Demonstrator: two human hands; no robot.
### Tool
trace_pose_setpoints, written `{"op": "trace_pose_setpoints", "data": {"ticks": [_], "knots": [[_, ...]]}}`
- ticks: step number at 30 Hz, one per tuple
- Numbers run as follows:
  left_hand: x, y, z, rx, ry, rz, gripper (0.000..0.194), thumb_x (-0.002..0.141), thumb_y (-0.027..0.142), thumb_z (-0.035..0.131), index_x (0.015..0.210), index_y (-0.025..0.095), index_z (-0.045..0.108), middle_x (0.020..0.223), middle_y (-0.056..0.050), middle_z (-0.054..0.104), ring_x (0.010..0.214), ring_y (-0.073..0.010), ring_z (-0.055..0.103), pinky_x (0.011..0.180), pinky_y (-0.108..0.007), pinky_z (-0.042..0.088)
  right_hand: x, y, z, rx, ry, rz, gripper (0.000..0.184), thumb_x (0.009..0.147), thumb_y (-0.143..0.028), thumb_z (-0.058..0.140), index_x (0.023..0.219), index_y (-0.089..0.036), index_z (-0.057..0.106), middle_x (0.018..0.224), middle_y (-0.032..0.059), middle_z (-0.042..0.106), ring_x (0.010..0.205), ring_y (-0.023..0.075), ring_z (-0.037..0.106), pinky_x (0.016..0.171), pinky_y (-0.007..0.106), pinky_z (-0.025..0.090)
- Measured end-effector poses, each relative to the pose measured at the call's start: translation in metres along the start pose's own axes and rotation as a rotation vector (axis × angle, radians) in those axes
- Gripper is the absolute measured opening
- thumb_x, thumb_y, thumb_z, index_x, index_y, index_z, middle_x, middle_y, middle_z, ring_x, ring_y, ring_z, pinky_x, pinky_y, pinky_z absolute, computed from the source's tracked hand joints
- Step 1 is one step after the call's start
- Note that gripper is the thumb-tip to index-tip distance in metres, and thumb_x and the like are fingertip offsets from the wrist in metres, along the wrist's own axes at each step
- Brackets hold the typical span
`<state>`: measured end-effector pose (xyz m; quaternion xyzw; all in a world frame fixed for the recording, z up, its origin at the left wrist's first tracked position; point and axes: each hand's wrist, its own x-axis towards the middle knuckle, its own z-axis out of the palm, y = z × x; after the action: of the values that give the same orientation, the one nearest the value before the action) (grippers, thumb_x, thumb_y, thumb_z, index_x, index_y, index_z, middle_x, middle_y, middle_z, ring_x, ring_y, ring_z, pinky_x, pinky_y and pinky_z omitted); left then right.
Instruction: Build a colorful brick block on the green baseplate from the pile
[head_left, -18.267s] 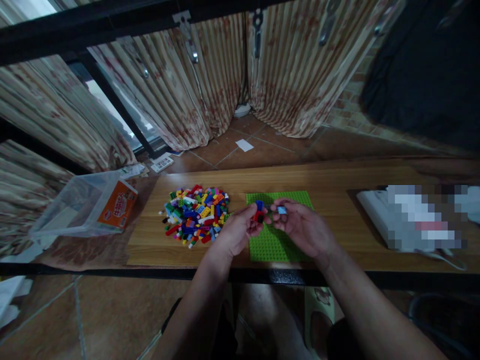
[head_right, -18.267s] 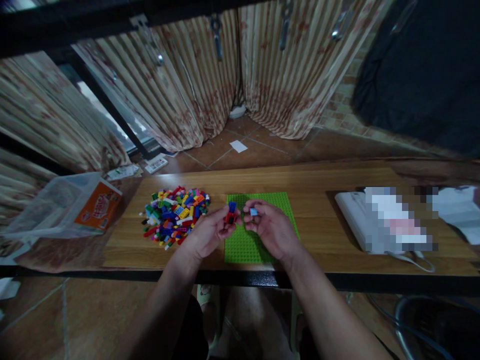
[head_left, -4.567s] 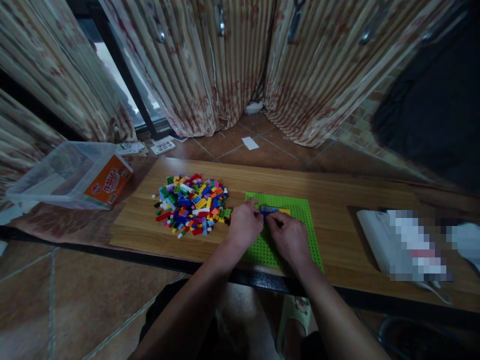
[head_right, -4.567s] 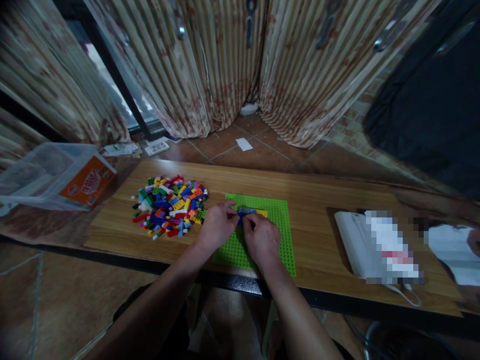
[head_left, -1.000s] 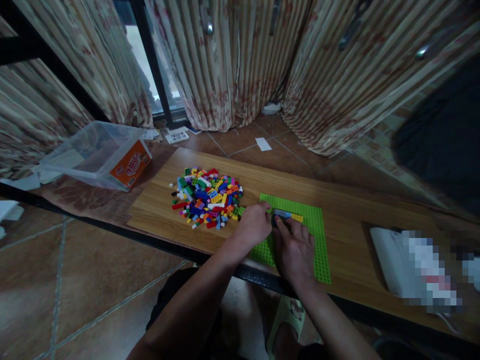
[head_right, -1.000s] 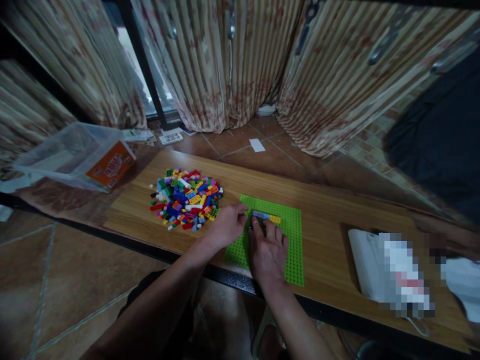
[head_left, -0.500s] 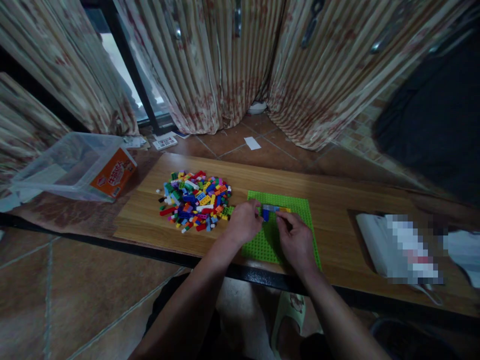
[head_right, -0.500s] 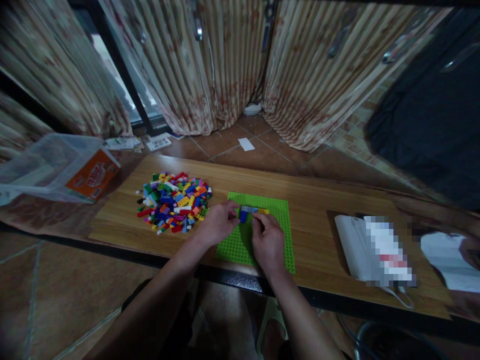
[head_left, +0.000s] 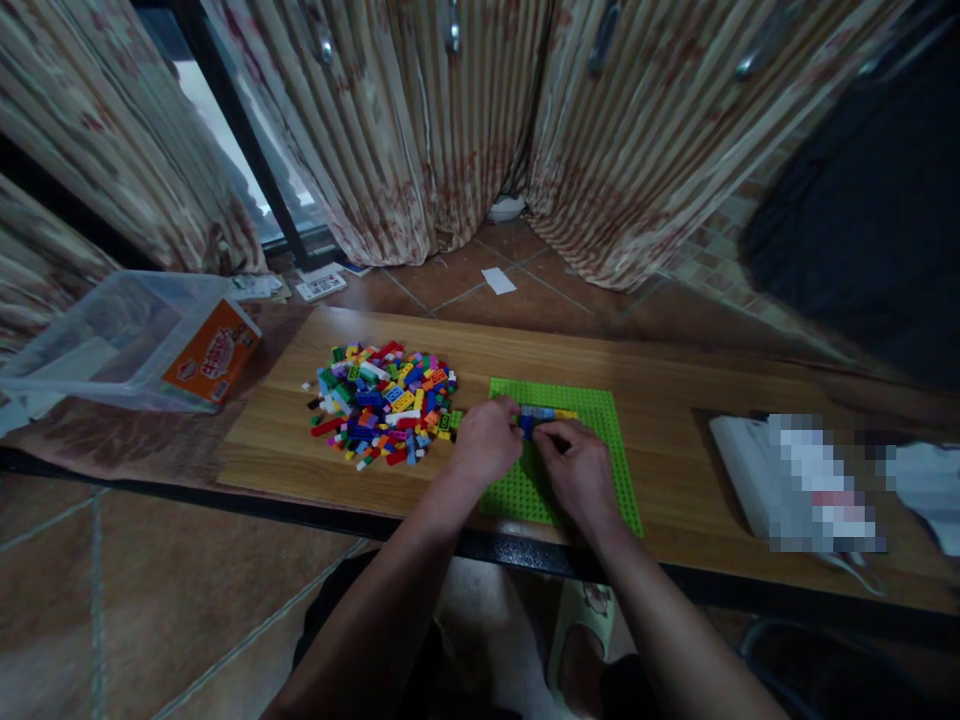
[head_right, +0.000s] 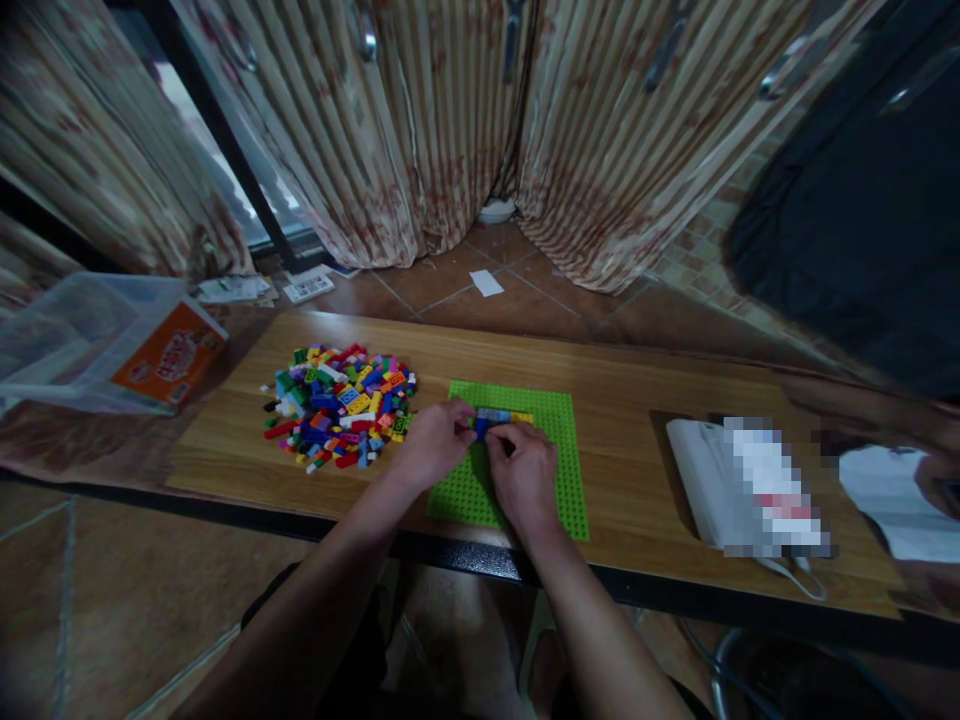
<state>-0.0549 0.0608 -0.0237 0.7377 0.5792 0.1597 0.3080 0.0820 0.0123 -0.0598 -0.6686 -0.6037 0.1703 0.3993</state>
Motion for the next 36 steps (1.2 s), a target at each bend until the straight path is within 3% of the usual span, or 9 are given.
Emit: {"op": "trace_pose_setpoints", "data": {"ticks": [14,17,21,27,36], "knots": [[-0.007,0.001,0.0,0.022,0.001,0.024,0.028,0.081,0.013,0.057,0.107,0.017,0.066,0.097,-0.006,0.073,0.09,-0.0174,0.068,0.085,-0.027,0.051,-0.005,-0.003,-0.002,0.042,0.03,-0.008,0.022,0.088,-0.032,0.054,0.08,-0.02,0.071,0.082,0.0055,0.07,0.08,0.0204,0.061,0.079,0.035,0.045],[-0.016,0.005,0.005,0.08,0.072,0.082,0.034,0.085,0.016,0.053,0.118,0.016,0.061,0.111,-0.009,0.069,0.096,-0.0186,0.066,0.088,-0.03,0.051,-0.001,-0.003,-0.011,0.032,0.13,-0.022,0.023,0.089,-0.031,0.051,0.085,-0.019,0.07,0.084,0.007,0.069,0.079,0.02,0.062,0.075,0.034,0.047],[-0.029,0.014,0.021,0.259,0.134,0.206,0.05,0.091,0.03,0.047,0.138,0.012,0.047,0.141,-0.014,0.052,0.128,-0.0253,0.049,0.107,-0.039,0.041,0.009,0.006,-0.022,-0.153,0.224,-0.053,0.027,0.089,-0.023,0.045,0.097,-0.017,0.07,0.094,0.0104,0.07,0.091,0.0239,0.061,0.084,0.039,0.048],[-0.036,0.015,0.046,0.469,0.097,0.217,0.066,0.095,0.047,0.035,0.147,0.009,0.034,0.156,-0.016,0.032,0.146,-0.0296,0.024,0.116,-0.055,0.025,0.011,0.024,-0.02,-0.374,0.094,-0.106,0.047,0.082,-0.007,0.036,0.117,-0.013,0.066,0.111,0.0135,0.068,0.106,0.0256,0.057,0.094,0.042,0.045],[-0.036,0.011,0.045,0.469,0.091,0.253,0.064,0.095,0.046,0.032,0.147,0.008,0.034,0.156,-0.016,0.031,0.145,-0.03,0.024,0.117,-0.06,0.017,0.008,0.032,-0.016,-0.446,0.012,-0.155,0.048,0.076,-0.011,0.042,0.119,-0.011,0.065,0.114,0.0154,0.068,0.11,0.0288,0.057,0.097,0.046,0.043]]}}
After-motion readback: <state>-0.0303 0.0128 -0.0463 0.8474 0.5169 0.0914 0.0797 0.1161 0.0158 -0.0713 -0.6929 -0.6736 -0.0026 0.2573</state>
